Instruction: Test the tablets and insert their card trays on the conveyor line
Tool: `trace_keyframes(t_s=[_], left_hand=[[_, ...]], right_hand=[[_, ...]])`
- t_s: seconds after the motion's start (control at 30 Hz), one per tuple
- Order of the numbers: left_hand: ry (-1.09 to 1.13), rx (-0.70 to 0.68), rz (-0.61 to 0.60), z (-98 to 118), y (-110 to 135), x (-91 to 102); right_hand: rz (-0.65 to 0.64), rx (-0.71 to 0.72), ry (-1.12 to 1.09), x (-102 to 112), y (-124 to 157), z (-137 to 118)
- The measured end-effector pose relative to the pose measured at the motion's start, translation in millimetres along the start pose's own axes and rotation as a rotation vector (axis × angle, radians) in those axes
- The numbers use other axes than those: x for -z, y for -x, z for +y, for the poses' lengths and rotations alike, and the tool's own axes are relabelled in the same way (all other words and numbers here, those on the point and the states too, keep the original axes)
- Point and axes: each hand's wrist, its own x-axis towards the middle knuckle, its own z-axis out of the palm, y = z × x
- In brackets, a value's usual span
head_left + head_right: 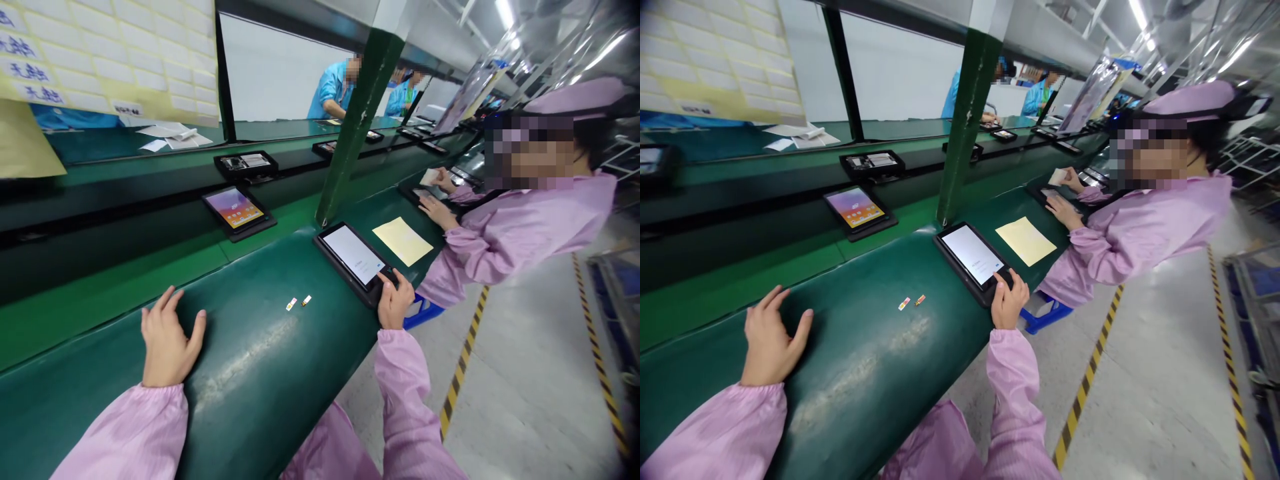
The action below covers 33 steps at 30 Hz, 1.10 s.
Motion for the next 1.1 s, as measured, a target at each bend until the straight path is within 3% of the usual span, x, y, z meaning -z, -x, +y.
trace_keyframes(t_s=[0.23,0.43,0.7,0.8,0.93,1.1], left_hand=[[0.018,-0.017,0.003,-2,1,-1.5],[0.018,-0.027,0.010,-7,1,-4.3],[0.038,-0.034,0.030,-8,0,-7.1],[0.041,0.012,0.078,-12,-3,-5.7],[0.012,0.193,0.191,-37,-12,7.2],[-0.127,0.564,0.366,-104,-24,51.4]], right_hand=[[-0.071,-0.027,0.044,-3,0,4],[0.000,-0.123,0.086,-8,1,8],[0.078,-0.100,0.105,-1,0,4],[0.084,-0.033,0.042,11,6,-23],[-0.015,0.164,-0.156,23,37,-91],[-0.531,0.633,-0.521,25,116,-182]])
